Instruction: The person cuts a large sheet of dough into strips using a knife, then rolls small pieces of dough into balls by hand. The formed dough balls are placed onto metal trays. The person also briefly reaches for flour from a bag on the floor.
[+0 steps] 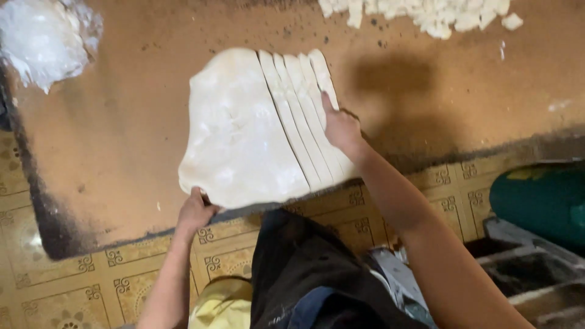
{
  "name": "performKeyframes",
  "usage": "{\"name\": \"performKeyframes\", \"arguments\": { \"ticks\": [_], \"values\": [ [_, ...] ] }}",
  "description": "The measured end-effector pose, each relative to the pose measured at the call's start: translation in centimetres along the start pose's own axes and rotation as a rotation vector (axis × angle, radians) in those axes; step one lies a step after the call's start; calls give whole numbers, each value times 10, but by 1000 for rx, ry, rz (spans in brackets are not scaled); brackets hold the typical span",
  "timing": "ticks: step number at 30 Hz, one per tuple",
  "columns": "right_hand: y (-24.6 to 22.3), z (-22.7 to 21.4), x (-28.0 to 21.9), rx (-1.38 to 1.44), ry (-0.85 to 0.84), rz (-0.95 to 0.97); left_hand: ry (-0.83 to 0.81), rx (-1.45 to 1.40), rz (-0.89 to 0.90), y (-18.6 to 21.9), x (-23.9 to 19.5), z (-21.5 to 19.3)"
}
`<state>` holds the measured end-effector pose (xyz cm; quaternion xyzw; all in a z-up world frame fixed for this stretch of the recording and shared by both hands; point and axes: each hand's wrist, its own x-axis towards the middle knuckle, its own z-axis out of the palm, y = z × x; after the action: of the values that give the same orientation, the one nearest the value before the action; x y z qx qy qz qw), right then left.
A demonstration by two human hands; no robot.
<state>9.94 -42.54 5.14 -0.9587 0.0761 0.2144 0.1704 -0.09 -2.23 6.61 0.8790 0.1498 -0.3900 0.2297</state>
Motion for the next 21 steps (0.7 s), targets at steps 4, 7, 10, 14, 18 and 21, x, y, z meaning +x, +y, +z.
{"name": "performKeyframes", "arguments": {
  "ticks": [4, 7, 10, 14, 18, 21],
  "values": [
    [32, 11, -149, -28, -195, 65, 80, -85, 61, -2, -3, 10],
    [74, 44, -230, -20, -258, 92, 192, -118, 101, -28, 25, 35],
    [136, 109, -287, -94, -285, 31, 334, -212, 120, -14, -3, 54],
    [174, 157, -324, 51, -158, 72, 376, -491, 267, 29, -88, 101],
    [53, 17, -285, 321, -172, 5, 167, -555, 500, 94, -146, 110],
    [-13, -31, -240, 288, -146, -199, 120, -556, 707, 125, -144, 104]
  ]
}}
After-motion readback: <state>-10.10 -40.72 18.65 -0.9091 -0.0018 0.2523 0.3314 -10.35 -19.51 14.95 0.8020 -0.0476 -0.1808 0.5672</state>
